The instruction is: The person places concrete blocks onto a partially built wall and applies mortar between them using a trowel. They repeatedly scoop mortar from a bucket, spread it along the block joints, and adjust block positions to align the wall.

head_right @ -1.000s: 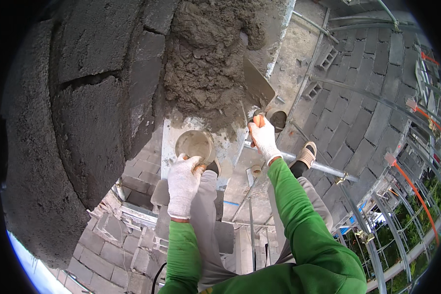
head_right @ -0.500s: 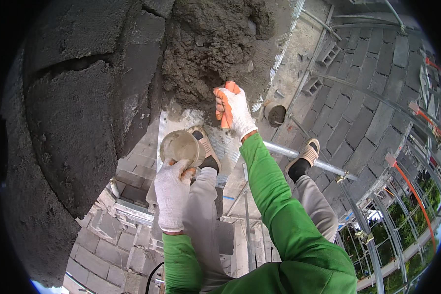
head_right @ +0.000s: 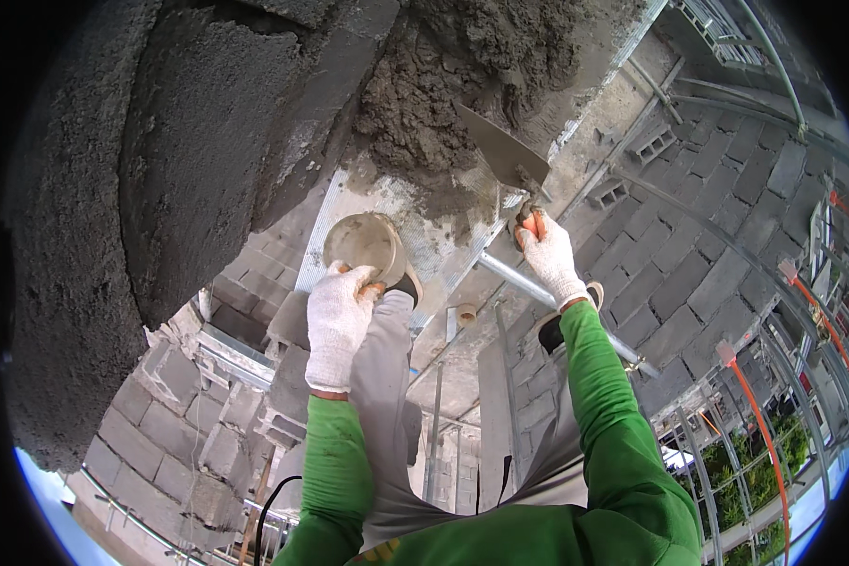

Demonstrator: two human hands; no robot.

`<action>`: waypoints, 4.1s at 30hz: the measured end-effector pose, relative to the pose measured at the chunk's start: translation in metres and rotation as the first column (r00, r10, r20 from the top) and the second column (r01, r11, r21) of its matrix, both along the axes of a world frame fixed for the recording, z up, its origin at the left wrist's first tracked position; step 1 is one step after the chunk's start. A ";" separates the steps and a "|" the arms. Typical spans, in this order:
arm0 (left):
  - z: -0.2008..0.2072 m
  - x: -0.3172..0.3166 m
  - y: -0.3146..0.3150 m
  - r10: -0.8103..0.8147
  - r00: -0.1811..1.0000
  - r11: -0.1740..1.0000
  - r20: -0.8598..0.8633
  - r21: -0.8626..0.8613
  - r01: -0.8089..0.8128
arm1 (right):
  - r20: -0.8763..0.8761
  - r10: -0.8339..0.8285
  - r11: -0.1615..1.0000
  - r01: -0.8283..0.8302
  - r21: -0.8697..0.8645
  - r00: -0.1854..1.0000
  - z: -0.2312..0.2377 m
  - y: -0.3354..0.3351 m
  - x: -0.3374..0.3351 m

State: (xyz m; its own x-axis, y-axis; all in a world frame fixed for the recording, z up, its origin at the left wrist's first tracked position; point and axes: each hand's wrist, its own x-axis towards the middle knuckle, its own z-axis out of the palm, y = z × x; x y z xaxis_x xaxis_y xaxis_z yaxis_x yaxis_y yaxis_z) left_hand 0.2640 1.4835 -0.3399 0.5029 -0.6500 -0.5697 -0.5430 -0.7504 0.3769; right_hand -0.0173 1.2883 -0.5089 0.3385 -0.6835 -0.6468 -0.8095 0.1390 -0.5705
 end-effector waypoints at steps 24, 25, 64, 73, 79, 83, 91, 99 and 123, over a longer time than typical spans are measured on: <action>-0.001 -0.009 0.018 0.003 0.999 0.992 0.043 -0.123 0.002 | 0.211 -0.095 0.812 -0.047 0.582 0.973 0.019 -0.116 0.112; -0.002 -0.009 0.018 0.004 1.000 0.995 0.026 -0.105 -0.001 | 0.280 -0.200 0.767 -0.028 0.642 0.939 0.032 -0.131 0.116; -0.004 0.009 0.001 -0.023 1.000 0.998 -0.008 -0.064 0.022 | -0.143 -0.422 0.689 0.419 0.591 0.895 -0.002 0.098 0.046; -0.001 0.026 0.006 -0.024 0.990 0.970 0.142 -0.235 0.057 | 0.161 -0.816 0.530 0.606 0.593 0.556 -0.101 0.058 0.303; 0.008 0.038 0.005 0.020 0.994 0.994 0.111 -0.113 -0.007 | 0.266 -0.694 0.638 0.400 0.658 0.668 -0.037 0.015 0.270; 0.003 0.037 0.011 -0.001 0.993 1.000 0.120 -0.023 0.004 | 0.307 -0.706 0.611 0.331 0.719 0.638 0.031 -0.003 0.246; -0.010 0.025 0.003 0.010 0.998 0.994 0.058 -0.109 -0.003 | 0.182 -0.979 0.150 -0.278 0.949 0.093 0.056 -0.107 0.234; -0.013 0.015 -0.003 -0.018 0.999 0.993 0.047 -0.113 0.024 | 0.329 -0.625 0.774 0.505 0.382 0.708 0.074 -0.109 0.192; -0.001 0.002 -0.028 -0.156 0.987 0.987 -0.034 -0.049 0.154 | 0.190 -0.607 0.760 0.493 0.423 0.772 -0.035 -0.123 0.140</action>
